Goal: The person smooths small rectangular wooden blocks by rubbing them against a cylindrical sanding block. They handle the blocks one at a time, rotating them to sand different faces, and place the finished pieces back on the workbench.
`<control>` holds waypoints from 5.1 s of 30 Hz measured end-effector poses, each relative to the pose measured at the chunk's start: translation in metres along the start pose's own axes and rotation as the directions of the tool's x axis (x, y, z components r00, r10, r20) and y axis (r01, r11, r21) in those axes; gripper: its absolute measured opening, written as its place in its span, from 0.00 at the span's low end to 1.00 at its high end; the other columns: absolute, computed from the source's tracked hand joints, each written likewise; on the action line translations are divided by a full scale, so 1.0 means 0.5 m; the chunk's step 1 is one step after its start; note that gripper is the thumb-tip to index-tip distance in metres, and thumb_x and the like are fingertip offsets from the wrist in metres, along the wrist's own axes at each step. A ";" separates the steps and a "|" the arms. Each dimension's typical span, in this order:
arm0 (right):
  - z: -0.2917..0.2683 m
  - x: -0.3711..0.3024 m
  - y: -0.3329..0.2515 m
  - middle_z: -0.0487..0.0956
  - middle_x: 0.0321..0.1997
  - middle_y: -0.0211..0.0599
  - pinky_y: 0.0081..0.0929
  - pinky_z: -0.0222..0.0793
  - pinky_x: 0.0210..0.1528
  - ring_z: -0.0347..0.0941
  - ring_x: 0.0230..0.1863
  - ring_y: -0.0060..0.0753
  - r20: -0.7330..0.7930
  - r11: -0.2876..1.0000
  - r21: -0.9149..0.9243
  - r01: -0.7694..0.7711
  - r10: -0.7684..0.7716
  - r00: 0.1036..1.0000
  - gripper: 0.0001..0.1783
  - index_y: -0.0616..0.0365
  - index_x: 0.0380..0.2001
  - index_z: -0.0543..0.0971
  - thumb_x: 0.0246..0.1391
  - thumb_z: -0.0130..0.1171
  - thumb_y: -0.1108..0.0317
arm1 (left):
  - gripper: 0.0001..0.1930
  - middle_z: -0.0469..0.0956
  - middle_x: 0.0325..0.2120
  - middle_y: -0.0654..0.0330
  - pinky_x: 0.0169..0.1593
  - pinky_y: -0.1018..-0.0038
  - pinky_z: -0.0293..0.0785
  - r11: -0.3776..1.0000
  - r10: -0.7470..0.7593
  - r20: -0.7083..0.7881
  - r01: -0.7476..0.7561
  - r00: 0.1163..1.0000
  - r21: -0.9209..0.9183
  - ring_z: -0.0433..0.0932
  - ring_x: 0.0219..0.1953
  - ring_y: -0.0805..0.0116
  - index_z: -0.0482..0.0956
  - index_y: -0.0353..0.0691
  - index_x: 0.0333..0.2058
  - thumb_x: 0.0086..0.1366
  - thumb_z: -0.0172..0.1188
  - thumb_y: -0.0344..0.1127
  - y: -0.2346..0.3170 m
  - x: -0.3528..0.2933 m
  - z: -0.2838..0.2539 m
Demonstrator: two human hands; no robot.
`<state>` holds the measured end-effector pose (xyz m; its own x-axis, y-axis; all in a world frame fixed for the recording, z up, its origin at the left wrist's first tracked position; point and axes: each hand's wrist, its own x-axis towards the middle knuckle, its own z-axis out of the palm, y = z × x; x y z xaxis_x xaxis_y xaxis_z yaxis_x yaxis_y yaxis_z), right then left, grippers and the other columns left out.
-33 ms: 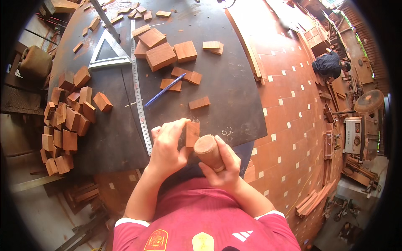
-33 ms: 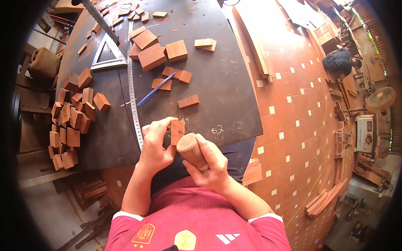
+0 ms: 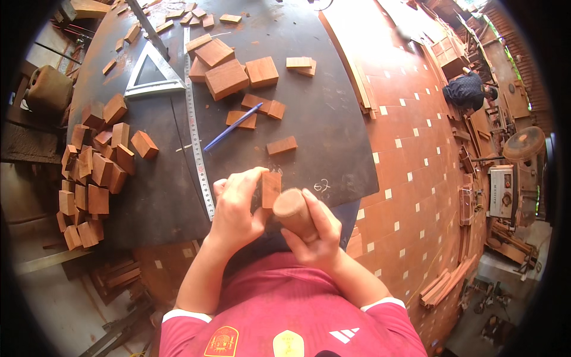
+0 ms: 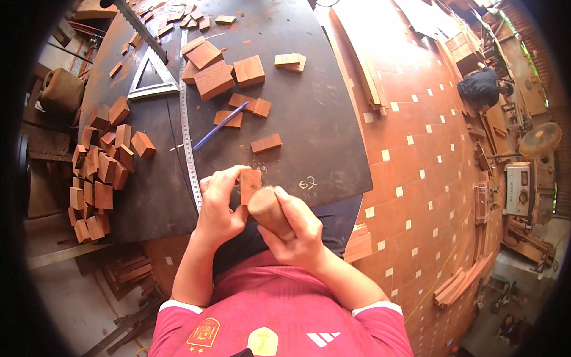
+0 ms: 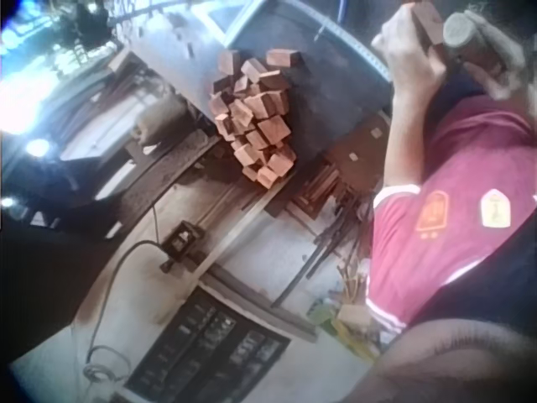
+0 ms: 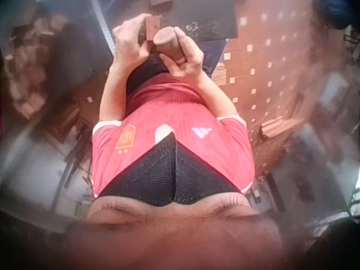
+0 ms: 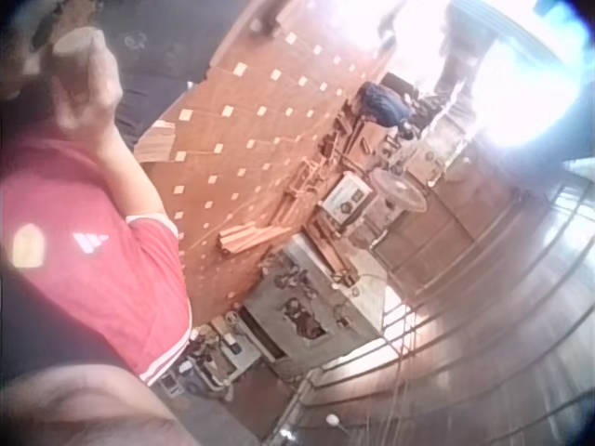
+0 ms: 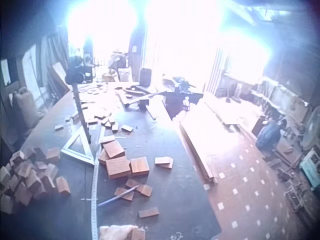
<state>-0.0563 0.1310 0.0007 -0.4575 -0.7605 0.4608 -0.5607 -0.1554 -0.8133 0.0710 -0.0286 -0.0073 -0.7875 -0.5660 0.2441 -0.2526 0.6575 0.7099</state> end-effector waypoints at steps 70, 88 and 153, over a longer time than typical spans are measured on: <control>-0.010 0.005 0.005 0.83 0.52 0.60 0.43 0.84 0.50 0.84 0.48 0.58 -0.061 0.952 -0.292 0.089 -0.112 0.992 0.46 0.70 0.68 0.72 0.44 0.78 0.80 | 0.37 0.77 0.43 0.51 0.52 0.57 0.62 0.994 -0.028 -0.307 0.059 0.951 0.095 0.77 0.45 0.51 0.73 0.36 0.58 0.51 0.78 0.40 0.023 -0.017 0.093; -0.008 0.014 0.018 0.83 0.51 0.61 0.43 0.82 0.52 0.84 0.48 0.59 -0.110 0.960 -0.280 -0.024 -0.007 0.994 0.44 0.73 0.66 0.73 0.44 0.78 0.79 | 0.37 0.78 0.46 0.53 0.53 0.58 0.61 0.992 -0.020 -0.310 0.058 0.951 0.112 0.77 0.47 0.53 0.72 0.36 0.60 0.51 0.77 0.38 0.025 -0.022 0.099; 0.016 -0.062 0.075 0.82 0.51 0.58 0.44 0.84 0.48 0.83 0.48 0.57 -0.093 0.918 -0.356 0.177 -0.223 0.970 0.51 0.64 0.72 0.68 0.43 0.80 0.78 | 0.37 0.77 0.43 0.55 0.54 0.58 0.60 0.992 -0.028 -0.299 0.064 0.954 0.111 0.77 0.46 0.56 0.73 0.38 0.58 0.51 0.78 0.40 0.021 -0.021 0.100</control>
<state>-0.0575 0.1435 -0.0468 -0.3833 -0.6444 0.6617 -0.8410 -0.0527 -0.5385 0.0485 0.0091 -0.0356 -0.5761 -0.7069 0.4103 -0.3631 0.6711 0.6464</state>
